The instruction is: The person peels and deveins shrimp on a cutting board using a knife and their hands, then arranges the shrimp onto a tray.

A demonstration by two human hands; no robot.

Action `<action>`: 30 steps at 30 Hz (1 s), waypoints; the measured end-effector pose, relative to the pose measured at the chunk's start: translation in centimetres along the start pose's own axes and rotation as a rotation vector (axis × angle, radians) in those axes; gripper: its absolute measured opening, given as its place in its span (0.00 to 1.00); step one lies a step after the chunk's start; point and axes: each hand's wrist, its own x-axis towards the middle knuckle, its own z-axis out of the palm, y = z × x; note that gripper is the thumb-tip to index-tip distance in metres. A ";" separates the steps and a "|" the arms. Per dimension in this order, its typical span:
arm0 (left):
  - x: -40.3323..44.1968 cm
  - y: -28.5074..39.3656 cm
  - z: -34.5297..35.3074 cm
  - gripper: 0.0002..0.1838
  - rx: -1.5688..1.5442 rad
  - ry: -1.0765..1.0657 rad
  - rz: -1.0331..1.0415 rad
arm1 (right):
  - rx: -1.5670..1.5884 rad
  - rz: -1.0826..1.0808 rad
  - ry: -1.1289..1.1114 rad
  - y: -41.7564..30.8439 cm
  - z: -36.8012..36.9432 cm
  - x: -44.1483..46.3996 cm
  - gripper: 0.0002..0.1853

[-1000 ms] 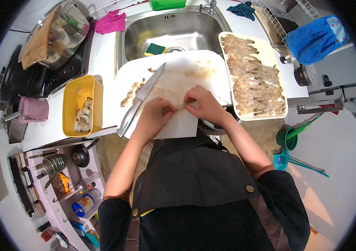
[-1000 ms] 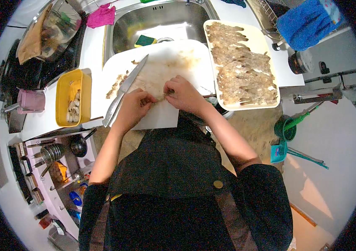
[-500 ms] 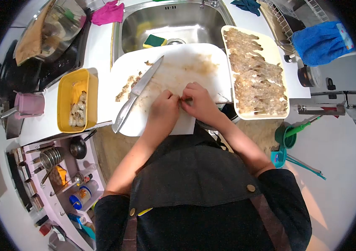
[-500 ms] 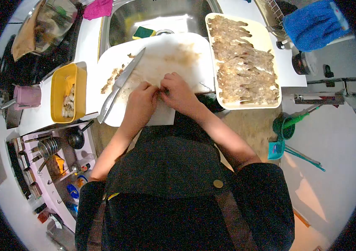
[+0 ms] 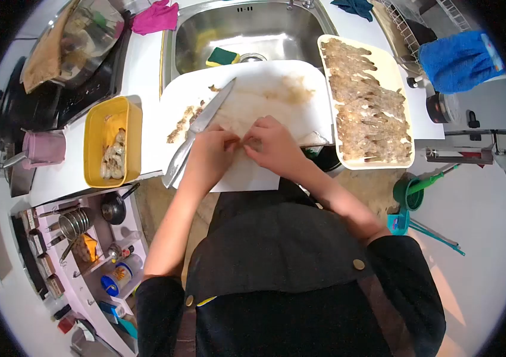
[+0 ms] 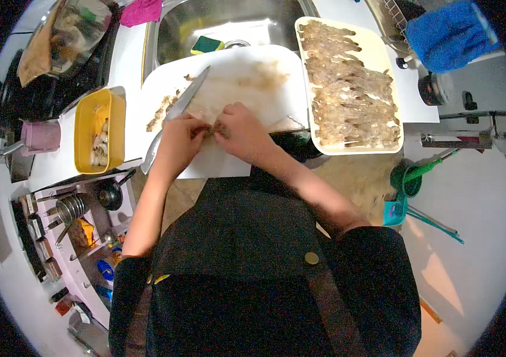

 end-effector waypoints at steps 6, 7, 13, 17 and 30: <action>-0.9 -0.1 0.2 0.07 0.135 0.030 0.056 | -0.075 -0.017 -0.081 -1.3 1.3 0.7 0.09; -0.9 -0.1 0.1 0.07 0.138 0.012 0.033 | -0.091 -0.018 -0.078 -1.4 1.5 0.7 0.09; -0.7 -2.0 0.2 0.05 0.109 0.076 0.177 | -0.204 -0.101 -0.049 -1.4 2.6 1.3 0.05; -0.1 -2.5 -2.4 0.09 -0.060 -0.089 0.027 | -0.257 -0.086 -0.064 -1.8 1.8 2.0 0.05; -0.2 -2.9 -3.3 0.08 0.154 -0.093 0.049 | -0.166 -0.142 -0.081 -2.2 4.7 2.9 0.05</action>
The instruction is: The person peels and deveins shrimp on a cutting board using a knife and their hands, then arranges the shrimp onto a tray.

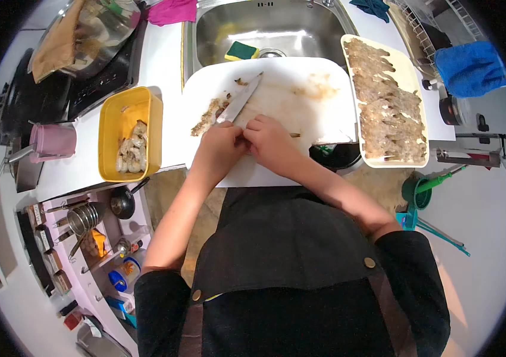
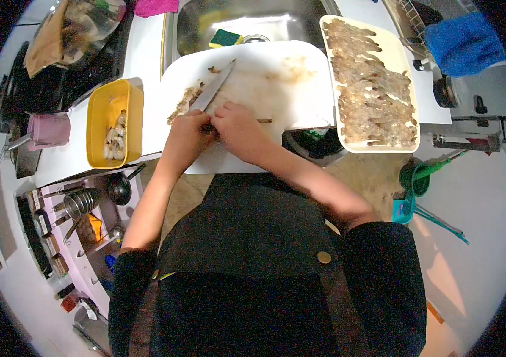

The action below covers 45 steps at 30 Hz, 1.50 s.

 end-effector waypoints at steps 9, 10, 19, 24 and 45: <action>-0.3 0.1 -0.6 0.05 -0.114 0.008 0.088 | 0.085 0.062 0.198 0.5 -1.4 -1.9 0.08; -0.1 0.3 -0.4 0.06 -0.117 0.007 0.103 | 0.087 0.083 0.196 0.5 -1.8 -2.3 0.08; 1.1 0.3 2.7 0.06 -0.002 0.022 0.196 | 0.098 0.171 0.169 0.9 -2.1 -2.9 0.08; 1.4 1.5 2.8 0.08 0.123 0.033 0.175 | 0.059 0.204 0.189 0.7 -1.8 -2.7 0.07; -0.6 -0.6 0.2 0.06 -0.052 0.064 0.112 | 0.075 0.090 0.049 -0.4 0.0 -0.3 0.06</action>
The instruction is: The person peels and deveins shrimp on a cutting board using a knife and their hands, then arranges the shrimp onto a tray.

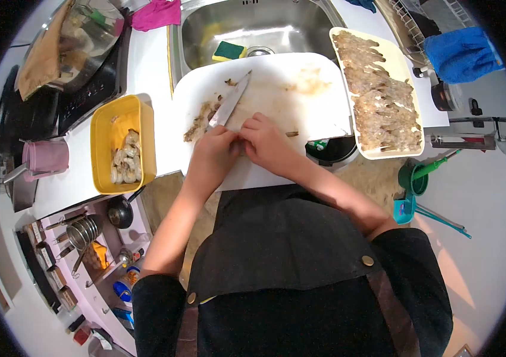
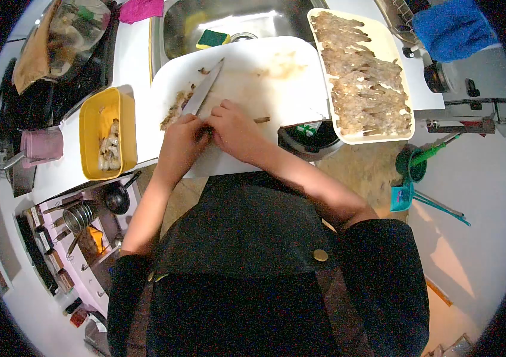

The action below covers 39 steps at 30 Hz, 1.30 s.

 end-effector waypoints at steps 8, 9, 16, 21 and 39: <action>-0.4 0.4 -1.2 0.09 0.088 -0.046 -0.075 | -0.137 -0.020 0.020 -1.1 -0.1 0.3 0.07; -0.6 0.5 -1.3 0.08 0.094 -0.043 -0.092 | -0.141 -0.029 0.034 -1.3 0.2 0.2 0.08; -0.8 0.7 -0.9 0.05 0.095 -0.013 -0.141 | -0.129 0.012 -0.011 -1.6 1.6 0.2 0.06; -1.2 0.2 -0.3 0.03 0.138 0.043 -0.075 | -0.108 0.006 -0.011 -1.6 1.7 0.1 0.08; 2.3 1.7 2.4 0.09 0.173 -0.127 -0.006 | -0.089 0.123 0.161 1.0 -1.5 -2.6 0.10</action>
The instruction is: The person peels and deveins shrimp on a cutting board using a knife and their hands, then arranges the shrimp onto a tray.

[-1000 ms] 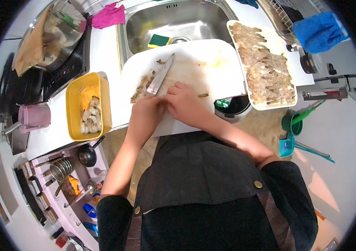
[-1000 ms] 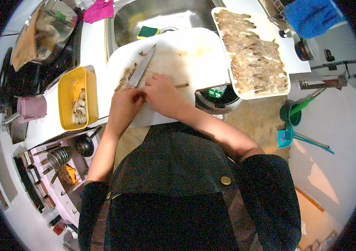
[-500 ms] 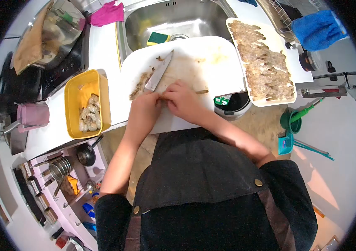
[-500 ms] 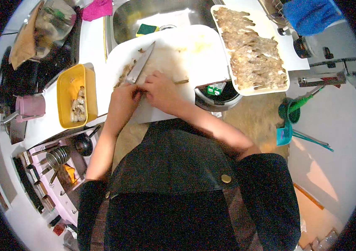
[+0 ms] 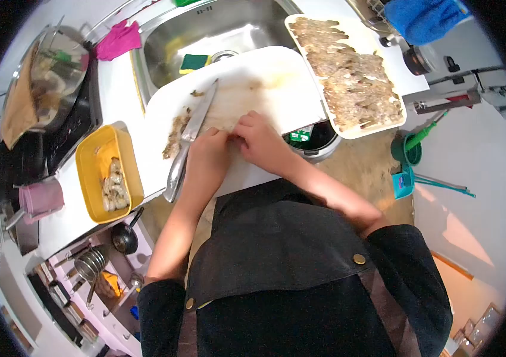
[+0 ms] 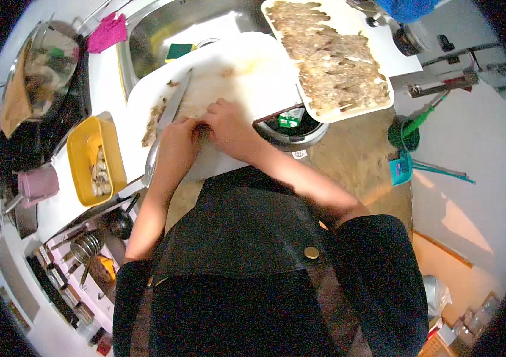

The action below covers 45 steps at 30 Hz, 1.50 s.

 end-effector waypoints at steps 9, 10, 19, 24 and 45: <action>0.4 -0.4 -0.3 0.09 -0.035 0.017 0.042 | -0.098 0.026 0.100 -0.9 -1.2 -0.7 0.05; 0.2 -0.2 -0.6 0.09 -0.080 0.027 0.045 | -0.118 0.037 0.084 -0.7 -1.8 -0.8 0.05; 0.8 1.7 -0.2 0.11 -0.206 -0.022 0.070 | 0.226 0.419 -0.059 -1.7 -4.0 0.3 0.11; 0.4 0.0 -4.5 0.10 -0.417 -0.053 -0.045 | 0.687 0.412 -0.157 -1.5 -5.2 2.4 0.15; 7.1 6.4 -11.4 0.09 -0.646 0.000 0.022 | 0.966 0.224 -0.214 6.9 -14.8 6.3 0.14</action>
